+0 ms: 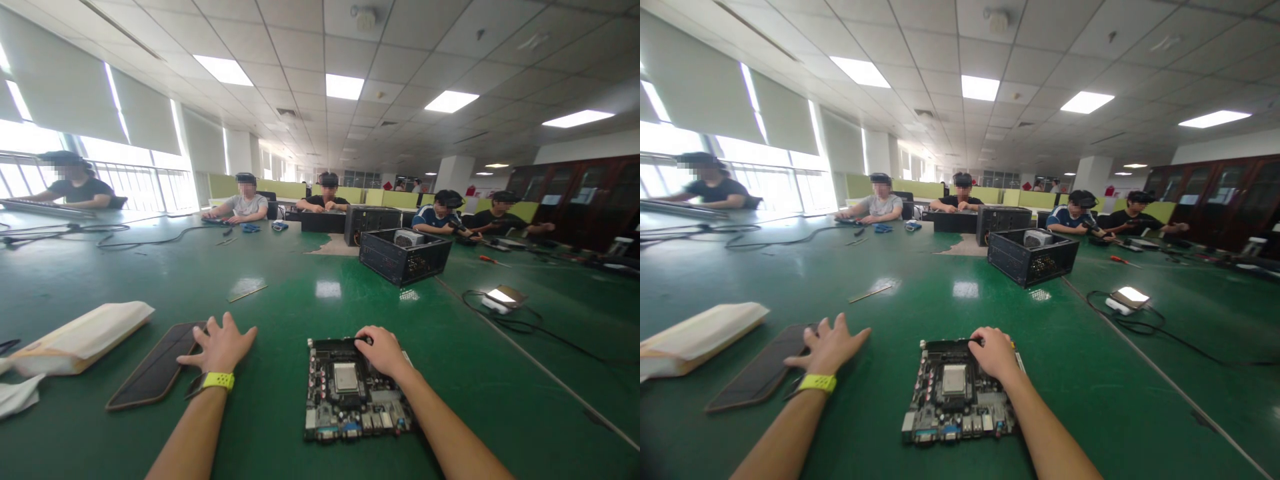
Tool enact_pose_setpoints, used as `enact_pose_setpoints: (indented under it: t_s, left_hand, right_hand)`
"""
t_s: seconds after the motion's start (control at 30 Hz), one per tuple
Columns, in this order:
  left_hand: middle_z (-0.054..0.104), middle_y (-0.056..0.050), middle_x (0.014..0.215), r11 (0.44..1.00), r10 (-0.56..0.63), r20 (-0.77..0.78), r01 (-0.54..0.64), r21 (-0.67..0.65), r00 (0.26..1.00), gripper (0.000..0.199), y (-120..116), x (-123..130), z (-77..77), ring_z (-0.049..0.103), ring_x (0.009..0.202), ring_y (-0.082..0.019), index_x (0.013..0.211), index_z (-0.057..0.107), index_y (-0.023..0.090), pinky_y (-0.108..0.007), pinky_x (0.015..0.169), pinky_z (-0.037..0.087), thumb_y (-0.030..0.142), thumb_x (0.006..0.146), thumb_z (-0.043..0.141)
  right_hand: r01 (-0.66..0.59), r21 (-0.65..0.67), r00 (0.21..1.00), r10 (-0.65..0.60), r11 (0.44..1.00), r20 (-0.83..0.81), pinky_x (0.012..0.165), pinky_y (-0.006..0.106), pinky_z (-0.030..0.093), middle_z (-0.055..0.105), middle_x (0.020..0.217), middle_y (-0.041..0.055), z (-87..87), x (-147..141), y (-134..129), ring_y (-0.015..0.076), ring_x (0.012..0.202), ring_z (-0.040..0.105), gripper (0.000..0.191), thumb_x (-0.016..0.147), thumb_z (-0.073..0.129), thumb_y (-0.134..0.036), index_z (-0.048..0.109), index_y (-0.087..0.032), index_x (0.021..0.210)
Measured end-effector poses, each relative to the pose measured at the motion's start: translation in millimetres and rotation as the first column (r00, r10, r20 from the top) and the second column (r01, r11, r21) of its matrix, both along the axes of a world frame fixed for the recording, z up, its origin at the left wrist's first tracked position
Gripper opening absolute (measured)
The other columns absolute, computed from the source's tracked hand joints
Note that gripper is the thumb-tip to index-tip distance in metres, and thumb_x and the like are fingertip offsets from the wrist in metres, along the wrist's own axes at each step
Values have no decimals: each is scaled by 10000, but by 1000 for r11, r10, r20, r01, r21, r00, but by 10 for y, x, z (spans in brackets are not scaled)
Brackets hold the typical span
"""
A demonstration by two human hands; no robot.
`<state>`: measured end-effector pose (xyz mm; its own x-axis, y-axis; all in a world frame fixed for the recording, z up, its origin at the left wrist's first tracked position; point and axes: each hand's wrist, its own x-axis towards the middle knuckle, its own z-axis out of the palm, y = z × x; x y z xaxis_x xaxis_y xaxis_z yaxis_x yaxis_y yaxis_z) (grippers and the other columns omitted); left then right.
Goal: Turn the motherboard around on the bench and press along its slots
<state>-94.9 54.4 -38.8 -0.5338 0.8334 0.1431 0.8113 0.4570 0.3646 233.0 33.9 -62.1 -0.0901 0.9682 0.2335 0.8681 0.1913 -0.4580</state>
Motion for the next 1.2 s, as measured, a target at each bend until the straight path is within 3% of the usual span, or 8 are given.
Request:
enact_pose_setpoints:
  t_s: [0.17, 0.37, 0.53, 0.6, 0.7, 0.83, 0.97, 1.2]
  left_hand:
    - [247, -173, 1515, 997, -71, -73, 73, 23, 995, 703, -8, 113, -3, 123, 1381, -436, 1419, 353, 158, -752, 963, 183, 551, 839, 414]
    - [277, -141, 1516, 918, -394, -139, 398, -2, 909, 677, -4, 407, -126, 193, 1384, -391, 1441, 328, 206, -674, 1015, 222, 522, 855, 447]
    - [326, -178, 1486, 899, -424, -104, 432, 68, 900, 691, 13, 461, -168, 270, 1350, -410, 1434, 341, 168, -660, 992, 284, 525, 856, 469]
    - [414, -169, 1434, 822, -536, -110, 548, 156, 837, 647, 15, 487, -171, 358, 1316, -356, 1406, 386, 154, -570, 1028, 320, 489, 862, 489]
    - [521, -124, 1349, 603, -750, -104, 740, 296, 653, 570, -13, 608, -189, 457, 1249, -270, 1360, 436, 163, -429, 1050, 362, 425, 862, 526]
    - [591, -88, 1258, 408, -885, -44, 819, 403, 463, 364, -97, 830, -206, 518, 1181, -240, 1177, 563, 197, -386, 1022, 402, 316, 834, 587]
    - [613, -67, 1217, 320, -934, -14, 854, 410, 357, 150, -152, 908, -185, 535, 1143, -229, 955, 650, 212, -371, 1001, 415, 250, 814, 614]
    - [672, -72, 1101, 286, -953, 15, 885, 368, 302, 261, -151, 858, -171, 570, 1064, -226, 1056, 672, 192, -366, 963, 440, 248, 803, 640]
  right_hand:
    - [1, 2, 1000, -1, 1000, -6, 838, 278, 358, 693, 960, -8, -1, -2, -4, 181, 939, 575, 200, 794, 535, -342, 689, -267, 896]
    - [-4, 11, 1000, 4, 1000, -14, 841, 282, 357, 694, 958, -18, -5, 0, -6, 181, 938, 573, 193, 793, 536, -341, 689, -272, 889]
    - [-6, 1, 1000, 7, 1000, -20, 840, 277, 362, 697, 954, -15, -6, 7, -4, 182, 934, 576, 194, 789, 544, -347, 691, -266, 886]
    - [-8, 1, 1000, 8, 1000, -17, 841, 278, 363, 698, 963, -18, -8, 10, -2, 184, 938, 576, 190, 783, 551, -344, 692, -268, 886]
    - [-4, 0, 1000, 4, 1000, -11, 852, 283, 361, 699, 979, -21, -12, 11, 4, 186, 951, 576, 192, 781, 549, -327, 694, -275, 895]
    - [2, -2, 1000, -2, 1000, -4, 855, 284, 363, 700, 989, -23, -16, 8, 14, 185, 959, 577, 205, 796, 526, -306, 694, -280, 910]
    - [6, 1, 1000, -6, 1000, -3, 865, 281, 364, 700, 998, -24, -15, 3, 20, 179, 971, 578, 218, 814, 506, -306, 690, -285, 929]
    - [25, -8, 1000, -25, 1000, 4, 866, 286, 368, 701, 1008, -18, -21, 2, 26, 181, 976, 584, 234, 819, 494, -293, 685, -288, 953]
